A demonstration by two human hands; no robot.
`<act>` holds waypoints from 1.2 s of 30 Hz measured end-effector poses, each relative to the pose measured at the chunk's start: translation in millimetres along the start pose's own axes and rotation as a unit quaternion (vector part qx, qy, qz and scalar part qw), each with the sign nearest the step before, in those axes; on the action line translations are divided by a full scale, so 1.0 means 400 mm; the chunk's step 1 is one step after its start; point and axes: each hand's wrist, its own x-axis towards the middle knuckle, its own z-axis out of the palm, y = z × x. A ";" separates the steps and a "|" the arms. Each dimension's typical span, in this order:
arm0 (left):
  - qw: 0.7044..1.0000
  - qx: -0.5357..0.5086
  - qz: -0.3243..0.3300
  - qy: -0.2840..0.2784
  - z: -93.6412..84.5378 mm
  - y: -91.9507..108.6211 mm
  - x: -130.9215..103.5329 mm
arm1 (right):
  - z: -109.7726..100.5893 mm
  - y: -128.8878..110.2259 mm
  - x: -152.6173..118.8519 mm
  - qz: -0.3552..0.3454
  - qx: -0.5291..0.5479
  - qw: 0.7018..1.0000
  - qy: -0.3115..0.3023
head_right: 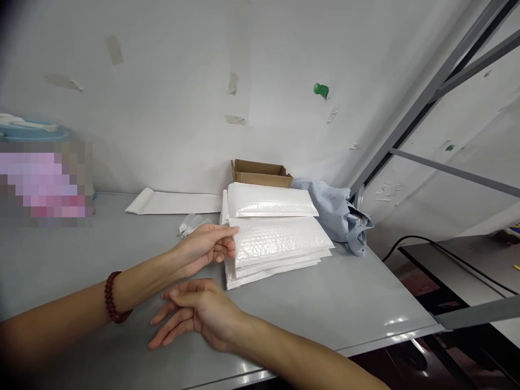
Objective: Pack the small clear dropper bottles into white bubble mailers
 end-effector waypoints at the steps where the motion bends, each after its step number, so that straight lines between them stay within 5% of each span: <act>1: 1.000 -0.003 0.000 0.011 0.000 0.000 -0.004 | 0.000 0.000 -0.001 -0.003 -0.001 1.000 0.004; 4: 0.999 0.037 0.019 0.033 -0.022 0.011 -0.021 | -0.004 0.000 -0.003 -0.007 -0.007 1.000 0.008; 7: 0.951 0.282 0.115 0.046 -0.104 0.034 -0.039 | -0.009 -0.001 -0.004 -0.011 -0.013 1.000 0.009; 8: 0.890 0.421 0.170 0.042 -0.146 0.044 -0.043 | -0.009 -0.001 -0.004 -0.013 -0.014 1.000 0.009; 10: 0.713 0.638 0.277 0.095 -0.244 0.063 -0.044 | -0.009 -0.003 -0.004 -0.014 -0.018 1.000 0.010; 12: 0.564 0.762 0.291 0.132 -0.343 0.078 -0.037 | -0.008 -0.005 -0.004 -0.011 -0.029 0.999 0.011; 13: 0.520 0.794 0.276 0.153 -0.387 0.082 -0.031 | -0.007 -0.006 -0.004 -0.010 -0.035 0.999 0.010; 15: 0.483 0.828 0.237 0.160 -0.456 0.084 -0.015 | -0.007 -0.007 -0.003 -0.007 -0.047 0.999 0.004; 18: 0.487 0.830 0.215 0.169 -0.509 0.074 0.013 | -0.009 -0.007 -0.002 -0.006 -0.061 0.998 -0.013; 23: 0.501 0.801 0.211 0.249 -0.531 0.076 0.018 | -0.014 -0.014 -0.003 -0.010 -0.093 0.996 -0.016; 25: 0.506 0.778 0.217 0.302 -0.535 0.089 -0.010 | -0.015 -0.019 -0.004 -0.016 -0.102 0.995 -0.007; 31: 0.574 0.588 0.367 0.436 -0.519 0.100 -0.144 | -0.009 -0.026 -0.001 -0.079 -0.064 0.995 0.003; 33: 0.581 0.569 0.386 0.436 -0.507 0.094 -0.181 | -0.009 -0.026 0.002 -0.086 -0.045 0.995 -0.009; 36: 0.677 0.508 0.411 0.340 -0.487 0.085 -0.213 | -0.012 -0.025 0.009 -0.067 -0.014 0.997 -0.018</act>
